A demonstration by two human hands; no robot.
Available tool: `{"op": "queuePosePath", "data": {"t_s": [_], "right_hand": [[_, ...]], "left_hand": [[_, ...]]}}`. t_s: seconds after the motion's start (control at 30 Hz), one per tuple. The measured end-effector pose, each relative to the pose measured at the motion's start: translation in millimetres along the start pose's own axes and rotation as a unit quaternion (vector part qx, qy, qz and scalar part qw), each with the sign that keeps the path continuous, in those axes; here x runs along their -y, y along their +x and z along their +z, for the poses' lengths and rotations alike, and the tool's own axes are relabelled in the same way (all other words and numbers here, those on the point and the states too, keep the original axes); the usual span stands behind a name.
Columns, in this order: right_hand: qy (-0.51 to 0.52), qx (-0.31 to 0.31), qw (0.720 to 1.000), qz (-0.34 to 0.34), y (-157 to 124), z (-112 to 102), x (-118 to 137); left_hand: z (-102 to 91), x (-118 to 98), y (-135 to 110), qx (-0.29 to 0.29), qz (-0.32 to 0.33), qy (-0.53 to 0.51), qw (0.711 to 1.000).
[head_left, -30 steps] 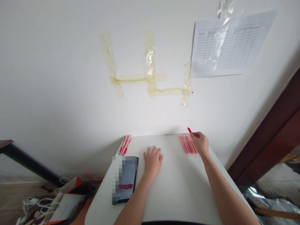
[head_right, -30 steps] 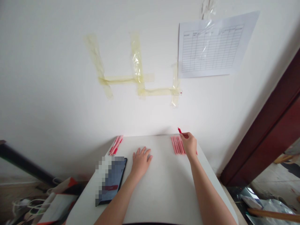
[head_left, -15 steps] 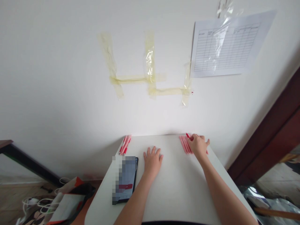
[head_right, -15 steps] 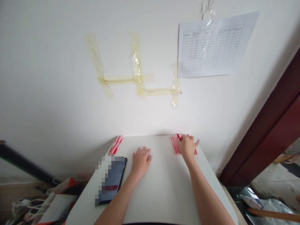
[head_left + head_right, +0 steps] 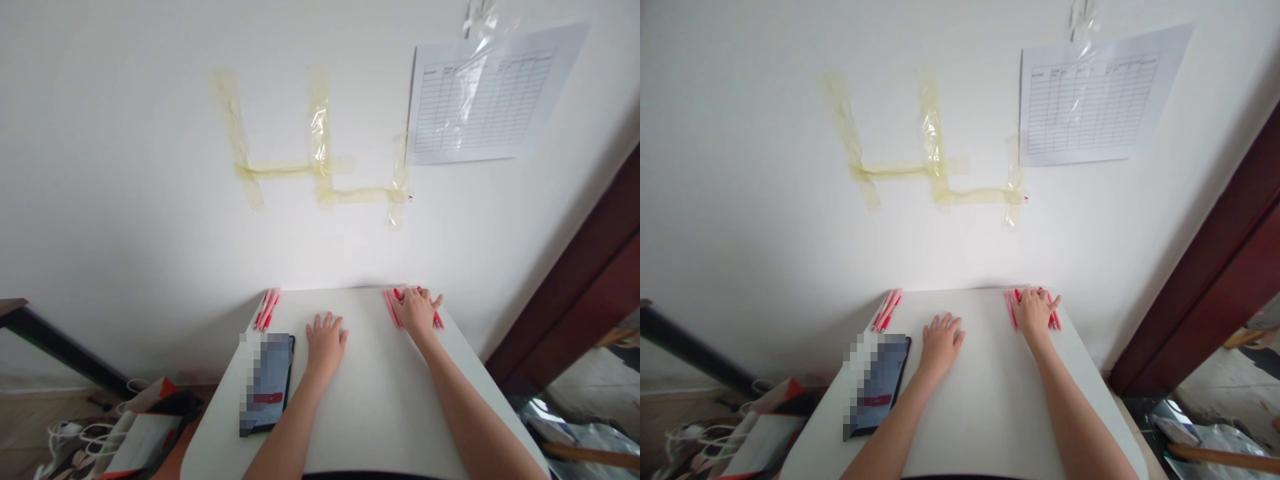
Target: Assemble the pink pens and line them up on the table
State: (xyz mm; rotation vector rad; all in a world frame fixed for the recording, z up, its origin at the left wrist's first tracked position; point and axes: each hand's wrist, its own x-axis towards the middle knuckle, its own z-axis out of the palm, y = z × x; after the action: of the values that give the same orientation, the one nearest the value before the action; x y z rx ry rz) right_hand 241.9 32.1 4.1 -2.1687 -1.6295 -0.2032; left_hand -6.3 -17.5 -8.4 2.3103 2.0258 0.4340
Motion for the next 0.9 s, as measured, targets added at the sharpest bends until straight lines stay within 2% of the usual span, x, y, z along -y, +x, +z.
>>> {"op": "queuePosePath", "data": {"t_s": [0.37, 0.43, 0.53, 0.67, 0.8, 0.9], "right_hand": [[0.011, -0.040, 0.999, -0.024, -2.1, 3.1, -1.7], [0.025, -0.058, 0.997, -0.049, -2.6, 2.8, -0.9], [0.078, -0.063, 0.986, -0.134, -4.4, 4.2, 4.8], [0.159, -0.030, 0.953, -0.258, -11.7, 12.7, 22.3], [0.185, 0.024, 0.930, -0.317, -24.3, 21.7, 40.7], [0.198, 0.078, 0.920, -0.330, -30.9, 23.8, 46.2]], "left_hand": [[1.3, -0.2, -0.5, 0.000, 0.000, 0.012, 1.000], [1.7, 0.1, -0.5, -0.002, 0.001, 0.010, 1.000], [1.4, 0.1, -0.6, -0.002, 0.002, 0.005, 1.000], [-0.3, -0.7, -1.3, -0.004, 0.002, 0.005, 1.000], [-0.2, -1.3, -1.5, -0.009, 0.001, 0.008, 1.000], [1.1, -1.2, -1.2, -0.015, 0.003, 0.011, 1.000]]}}
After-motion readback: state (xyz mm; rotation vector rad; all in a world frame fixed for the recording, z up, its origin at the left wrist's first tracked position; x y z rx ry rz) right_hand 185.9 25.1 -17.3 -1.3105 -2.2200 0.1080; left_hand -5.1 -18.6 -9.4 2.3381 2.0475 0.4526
